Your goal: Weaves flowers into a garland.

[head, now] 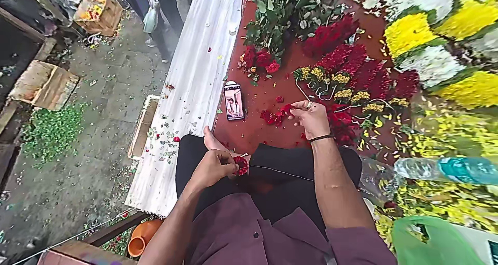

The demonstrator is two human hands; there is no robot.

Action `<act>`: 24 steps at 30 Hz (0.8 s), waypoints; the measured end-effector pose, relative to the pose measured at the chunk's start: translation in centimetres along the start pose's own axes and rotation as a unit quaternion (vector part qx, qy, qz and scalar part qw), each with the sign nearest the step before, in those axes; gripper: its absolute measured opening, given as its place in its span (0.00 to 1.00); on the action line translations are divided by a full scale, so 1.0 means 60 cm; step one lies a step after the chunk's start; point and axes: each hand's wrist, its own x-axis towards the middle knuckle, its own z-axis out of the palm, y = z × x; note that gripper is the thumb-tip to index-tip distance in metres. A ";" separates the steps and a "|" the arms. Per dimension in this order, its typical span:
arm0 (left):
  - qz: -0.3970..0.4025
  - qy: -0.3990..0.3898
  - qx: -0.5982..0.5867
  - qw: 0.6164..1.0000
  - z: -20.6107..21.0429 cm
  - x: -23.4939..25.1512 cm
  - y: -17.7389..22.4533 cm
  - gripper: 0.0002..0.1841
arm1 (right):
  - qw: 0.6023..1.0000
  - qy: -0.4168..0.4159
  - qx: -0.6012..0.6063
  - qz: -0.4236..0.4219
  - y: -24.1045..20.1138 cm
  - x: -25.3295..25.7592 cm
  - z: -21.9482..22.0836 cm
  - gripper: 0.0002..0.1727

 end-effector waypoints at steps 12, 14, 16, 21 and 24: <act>0.000 -0.004 -0.003 1.000 0.006 0.012 -0.001 0.09 | 0.976 -0.067 0.198 -0.062 -0.005 -0.130 0.037 0.13; -0.007 0.005 0.003 1.000 0.003 0.014 0.001 0.08 | 0.974 -0.080 0.189 -0.092 -0.004 -0.130 0.039 0.17; -0.014 0.013 0.006 1.000 0.003 0.015 0.003 0.08 | 0.975 -0.079 0.169 -0.119 -0.001 -0.132 0.043 0.20; -0.019 0.018 0.008 1.000 0.008 0.019 0.010 0.08 | 0.978 -0.059 0.099 -0.176 0.005 -0.135 0.052 0.10; -0.023 0.023 0.010 0.999 0.010 0.024 0.010 0.08 | 0.974 -0.054 0.090 -0.201 0.005 -0.137 0.056 0.07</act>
